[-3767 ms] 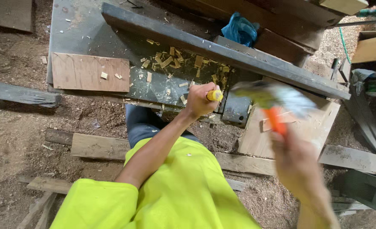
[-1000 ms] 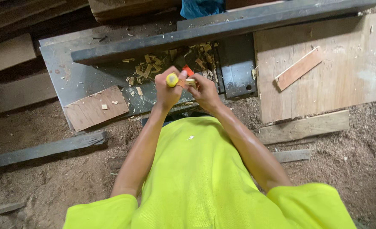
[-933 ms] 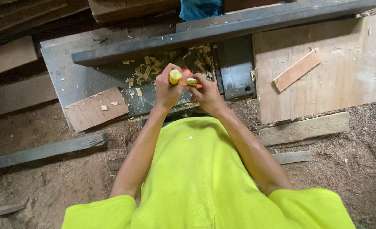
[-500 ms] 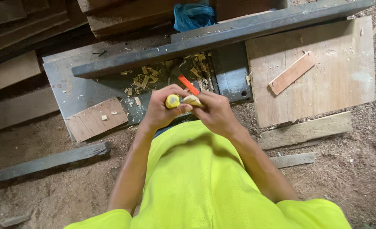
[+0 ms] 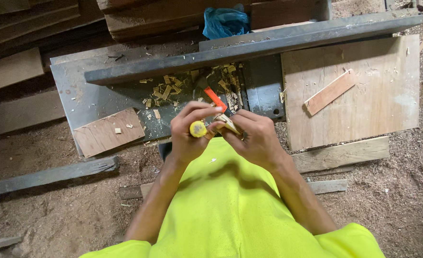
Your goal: The person uses a hammer and a yellow-handled chisel to repeatedly strike and chip small wooden pieces on a metal workbench. The person occasionally adjusts the wood pieces and clears debris with their hands.
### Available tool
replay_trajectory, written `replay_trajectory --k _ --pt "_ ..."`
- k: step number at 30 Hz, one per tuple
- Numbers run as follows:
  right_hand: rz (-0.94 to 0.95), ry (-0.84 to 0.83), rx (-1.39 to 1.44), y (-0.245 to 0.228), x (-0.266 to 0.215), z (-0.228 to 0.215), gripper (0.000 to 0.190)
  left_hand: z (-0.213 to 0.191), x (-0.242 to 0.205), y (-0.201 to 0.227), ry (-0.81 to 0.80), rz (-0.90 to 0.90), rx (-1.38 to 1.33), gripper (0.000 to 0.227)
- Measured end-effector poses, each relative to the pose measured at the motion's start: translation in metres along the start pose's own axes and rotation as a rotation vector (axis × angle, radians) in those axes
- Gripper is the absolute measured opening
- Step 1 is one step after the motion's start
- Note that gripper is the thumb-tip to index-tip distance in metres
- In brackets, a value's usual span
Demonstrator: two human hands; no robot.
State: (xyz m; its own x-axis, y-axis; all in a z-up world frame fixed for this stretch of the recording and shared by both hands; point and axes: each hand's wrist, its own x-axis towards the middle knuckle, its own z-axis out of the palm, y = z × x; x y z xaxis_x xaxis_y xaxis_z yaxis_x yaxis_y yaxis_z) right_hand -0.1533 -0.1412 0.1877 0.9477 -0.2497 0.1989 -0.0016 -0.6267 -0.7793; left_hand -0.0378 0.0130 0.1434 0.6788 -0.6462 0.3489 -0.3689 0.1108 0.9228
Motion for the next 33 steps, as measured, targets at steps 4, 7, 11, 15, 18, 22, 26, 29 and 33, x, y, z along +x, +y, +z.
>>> replay_trajectory --k 4,7,11,15,18,22,26,29,33 --pt "0.011 0.046 -0.052 -0.003 -0.002 0.003 0.014 0.000 0.004 0.010 0.054 0.075 0.087 0.033" --pt "0.026 0.029 -0.061 -0.008 -0.001 0.003 0.012 -0.004 0.001 0.012 0.083 0.028 0.045 0.029" --pt "-0.010 0.009 -0.021 -0.013 -0.004 -0.001 0.010 -0.003 -0.008 0.007 0.114 0.056 0.045 0.025" --pt "0.050 -0.022 0.030 -0.017 -0.003 0.002 0.009 -0.001 -0.015 0.003 0.161 0.073 0.039 0.023" --pt "0.059 -0.017 0.091 -0.019 -0.004 0.007 0.009 0.000 -0.020 0.002 0.184 0.049 0.008 0.022" --pt "0.202 -0.043 0.285 -0.020 -0.005 0.012 0.015 -0.002 -0.023 0.003 0.195 0.023 -0.010 0.018" --pt "0.288 -0.076 0.434 -0.019 -0.006 0.015 0.013 0.001 -0.025 0.004 0.207 0.004 0.004 0.016" --pt "0.348 -0.101 0.562 -0.017 -0.006 0.018 0.014 0.002 -0.028 0.005 0.212 -0.019 0.023 0.016" --pt "0.483 -0.194 0.678 -0.007 -0.007 0.017 0.017 0.002 -0.030 0.001 0.201 -0.001 -0.036 0.015"
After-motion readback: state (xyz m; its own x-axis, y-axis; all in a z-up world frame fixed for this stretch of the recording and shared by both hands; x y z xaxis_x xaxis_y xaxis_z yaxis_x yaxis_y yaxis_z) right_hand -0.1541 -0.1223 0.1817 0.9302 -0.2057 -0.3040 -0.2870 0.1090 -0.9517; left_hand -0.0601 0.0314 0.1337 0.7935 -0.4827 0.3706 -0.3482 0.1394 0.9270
